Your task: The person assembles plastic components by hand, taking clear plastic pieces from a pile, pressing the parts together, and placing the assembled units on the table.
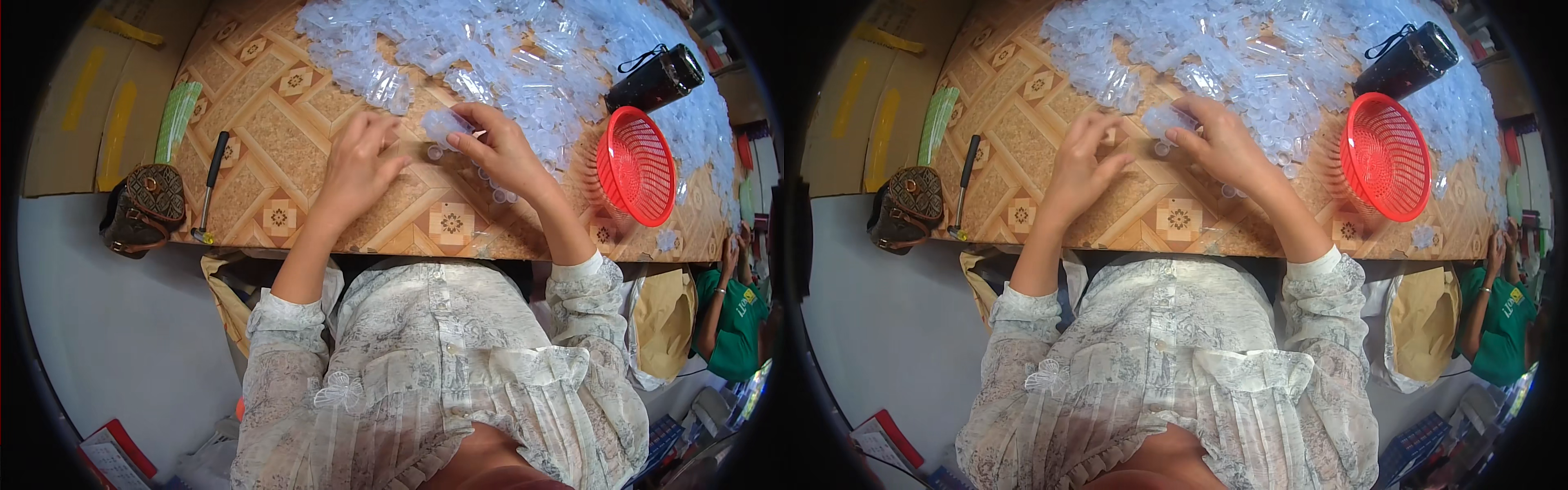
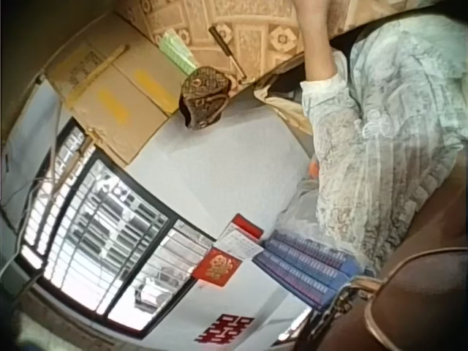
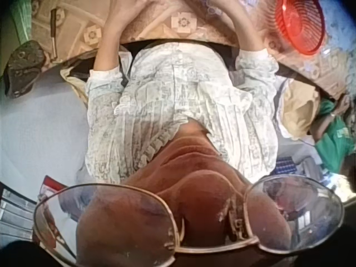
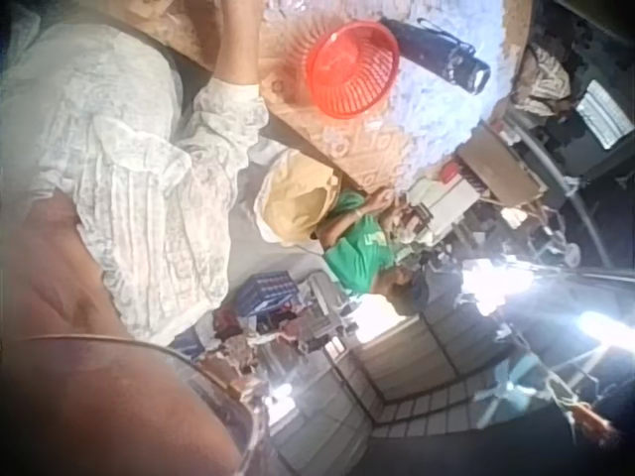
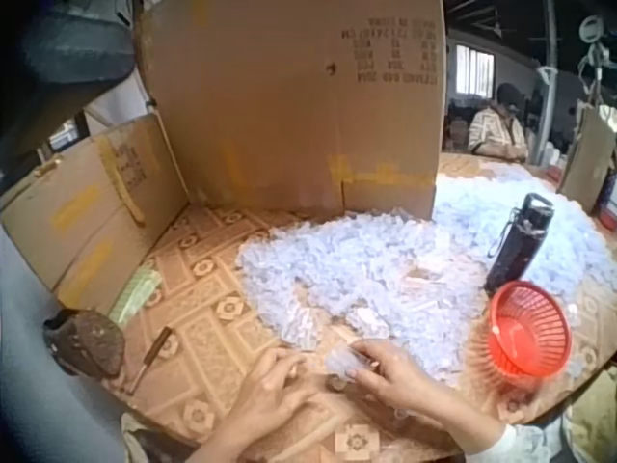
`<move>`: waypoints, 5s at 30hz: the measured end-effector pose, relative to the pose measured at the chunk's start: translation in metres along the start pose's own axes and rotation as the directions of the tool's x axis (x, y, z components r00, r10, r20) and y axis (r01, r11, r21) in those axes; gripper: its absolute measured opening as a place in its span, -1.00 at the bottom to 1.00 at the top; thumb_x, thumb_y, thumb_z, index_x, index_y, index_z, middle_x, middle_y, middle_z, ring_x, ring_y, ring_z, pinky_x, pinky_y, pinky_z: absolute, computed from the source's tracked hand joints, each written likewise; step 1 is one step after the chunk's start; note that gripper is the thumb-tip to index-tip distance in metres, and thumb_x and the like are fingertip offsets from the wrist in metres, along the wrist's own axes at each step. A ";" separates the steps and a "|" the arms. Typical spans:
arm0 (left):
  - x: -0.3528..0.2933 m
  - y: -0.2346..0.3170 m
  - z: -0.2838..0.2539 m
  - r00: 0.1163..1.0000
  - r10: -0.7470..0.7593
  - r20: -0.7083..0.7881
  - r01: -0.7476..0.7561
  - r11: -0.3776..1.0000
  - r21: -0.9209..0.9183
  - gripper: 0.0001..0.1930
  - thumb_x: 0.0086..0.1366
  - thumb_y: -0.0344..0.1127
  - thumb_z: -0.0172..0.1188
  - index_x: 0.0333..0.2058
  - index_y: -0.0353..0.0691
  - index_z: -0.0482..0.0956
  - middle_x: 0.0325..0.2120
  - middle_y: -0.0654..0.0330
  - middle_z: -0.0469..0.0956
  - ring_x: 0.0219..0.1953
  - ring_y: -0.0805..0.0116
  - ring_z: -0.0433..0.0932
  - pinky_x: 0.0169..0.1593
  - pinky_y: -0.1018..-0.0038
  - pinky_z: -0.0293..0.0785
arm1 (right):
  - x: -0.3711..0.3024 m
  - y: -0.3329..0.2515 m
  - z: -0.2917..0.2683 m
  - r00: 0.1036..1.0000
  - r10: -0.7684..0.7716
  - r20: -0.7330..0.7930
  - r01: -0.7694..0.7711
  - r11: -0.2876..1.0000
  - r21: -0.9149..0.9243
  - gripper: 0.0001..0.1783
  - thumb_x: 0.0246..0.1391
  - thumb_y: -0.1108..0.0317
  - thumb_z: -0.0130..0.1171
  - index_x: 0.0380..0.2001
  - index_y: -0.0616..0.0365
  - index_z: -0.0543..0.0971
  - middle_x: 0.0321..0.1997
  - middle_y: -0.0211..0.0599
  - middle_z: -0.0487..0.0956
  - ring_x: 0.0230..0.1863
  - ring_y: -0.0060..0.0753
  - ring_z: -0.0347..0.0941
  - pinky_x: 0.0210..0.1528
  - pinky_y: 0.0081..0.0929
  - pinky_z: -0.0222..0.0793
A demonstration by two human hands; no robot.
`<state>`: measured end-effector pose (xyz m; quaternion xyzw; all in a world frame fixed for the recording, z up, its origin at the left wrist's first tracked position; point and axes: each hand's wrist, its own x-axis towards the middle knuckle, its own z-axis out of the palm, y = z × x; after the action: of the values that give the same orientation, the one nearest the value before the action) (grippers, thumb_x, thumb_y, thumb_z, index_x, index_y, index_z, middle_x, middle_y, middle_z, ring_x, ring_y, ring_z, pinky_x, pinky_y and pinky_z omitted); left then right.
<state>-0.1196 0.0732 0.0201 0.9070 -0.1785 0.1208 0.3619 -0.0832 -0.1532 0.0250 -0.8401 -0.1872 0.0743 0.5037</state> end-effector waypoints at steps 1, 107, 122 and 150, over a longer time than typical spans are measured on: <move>0.004 0.007 -0.008 1.000 -0.001 -0.006 0.001 1.000 0.009 -0.45 -0.06 -0.40 0.35 -0.03 -0.30 0.43 -0.19 0.05 0.41 -0.17 0.13 0.45 -0.08 0.33 0.39 | 0.001 0.000 0.001 1.000 -0.001 0.019 0.001 0.999 -0.035 -0.57 0.08 0.30 0.19 -0.01 0.28 0.44 -0.12 -0.16 0.54 -0.21 -0.43 0.48 -0.21 -0.51 0.43; 0.068 0.022 0.036 0.967 -0.144 0.209 0.247 0.356 -0.901 -0.47 0.13 -0.50 0.24 0.10 -0.31 0.31 -0.13 0.16 0.45 -0.27 0.49 0.53 -0.24 0.62 0.46 | 0.015 0.018 -0.015 0.952 0.191 -0.237 -0.011 0.799 0.602 -0.74 0.10 0.36 0.14 -0.17 0.27 0.47 -0.40 -0.34 0.55 -0.47 -0.65 0.40 -0.40 -0.67 0.34; 0.060 -0.026 0.048 0.932 -0.279 0.231 0.229 -0.039 -0.973 -0.50 0.27 0.05 0.09 -0.02 -0.24 0.39 -0.21 0.17 0.55 -0.37 0.54 0.47 -0.43 0.70 0.33 | 0.014 0.009 -0.010 0.955 -0.035 -0.293 -0.016 0.985 -0.170 -0.68 0.05 0.19 0.15 -0.23 0.23 0.52 -0.43 -0.16 0.54 -0.38 -0.11 0.51 -0.33 -0.29 0.41; 0.057 -0.009 0.056 0.933 -0.037 0.357 0.355 -0.040 -0.934 -0.51 0.36 -0.35 -0.06 0.21 -0.31 0.08 0.05 0.03 0.38 0.04 0.24 0.44 0.06 0.33 0.44 | 0.022 0.028 0.000 0.960 -0.108 -0.257 0.126 0.990 0.054 -0.41 -0.04 0.26 0.27 0.12 -0.02 0.41 -0.21 -0.18 0.45 -0.43 -0.50 0.37 -0.29 -0.53 0.39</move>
<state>-0.0590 0.0262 -0.0051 0.4035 -0.1179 -0.1975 0.8856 -0.0565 -0.1568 0.0015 -0.8118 -0.1682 -0.0570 0.5562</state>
